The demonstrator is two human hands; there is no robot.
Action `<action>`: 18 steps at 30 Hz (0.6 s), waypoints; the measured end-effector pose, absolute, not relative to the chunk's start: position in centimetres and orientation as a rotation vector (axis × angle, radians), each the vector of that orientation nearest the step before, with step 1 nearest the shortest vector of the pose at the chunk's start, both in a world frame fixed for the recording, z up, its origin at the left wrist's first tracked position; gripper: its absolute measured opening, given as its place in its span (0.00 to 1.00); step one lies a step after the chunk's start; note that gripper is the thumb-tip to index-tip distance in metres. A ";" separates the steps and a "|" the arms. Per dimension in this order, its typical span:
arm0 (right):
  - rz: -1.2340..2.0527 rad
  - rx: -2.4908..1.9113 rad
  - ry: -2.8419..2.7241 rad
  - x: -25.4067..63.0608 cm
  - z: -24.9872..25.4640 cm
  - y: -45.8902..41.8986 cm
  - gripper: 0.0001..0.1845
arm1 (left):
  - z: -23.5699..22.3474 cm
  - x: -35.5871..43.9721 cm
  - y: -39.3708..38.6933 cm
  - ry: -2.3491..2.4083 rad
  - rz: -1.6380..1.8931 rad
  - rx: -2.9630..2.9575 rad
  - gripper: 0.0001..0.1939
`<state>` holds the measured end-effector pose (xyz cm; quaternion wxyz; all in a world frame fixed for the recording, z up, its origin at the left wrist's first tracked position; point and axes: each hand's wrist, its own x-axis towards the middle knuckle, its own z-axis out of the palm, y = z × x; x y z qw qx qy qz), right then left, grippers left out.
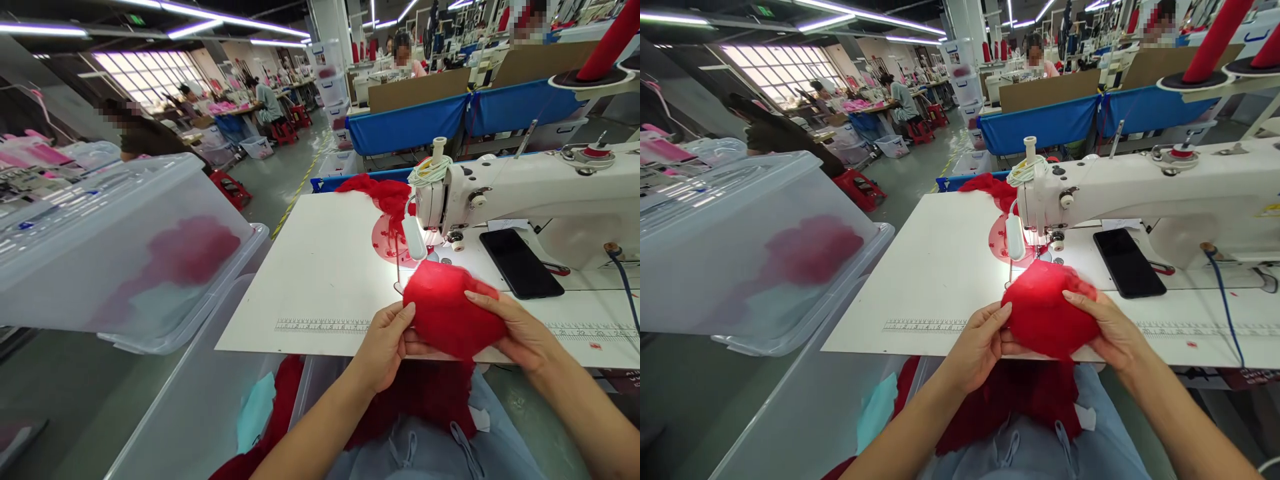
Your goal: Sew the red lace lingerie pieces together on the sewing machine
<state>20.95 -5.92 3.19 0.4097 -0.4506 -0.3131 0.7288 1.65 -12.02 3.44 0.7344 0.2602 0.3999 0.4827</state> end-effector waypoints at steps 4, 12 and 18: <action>1.160 -1.409 -1.496 23.0 2.2 -5.6 0.16 | 1.2 1.5 -13.5 1.022 0.902 0.644 0.31; 0.294 -1.333 -2.128 23.3 -1.4 -7.8 0.14 | 3.6 -0.3 -12.3 1.463 0.513 1.592 0.20; 0.110 -1.232 -2.377 21.9 -1.3 -8.5 0.19 | 3.9 2.1 -6.1 1.576 0.703 1.758 0.16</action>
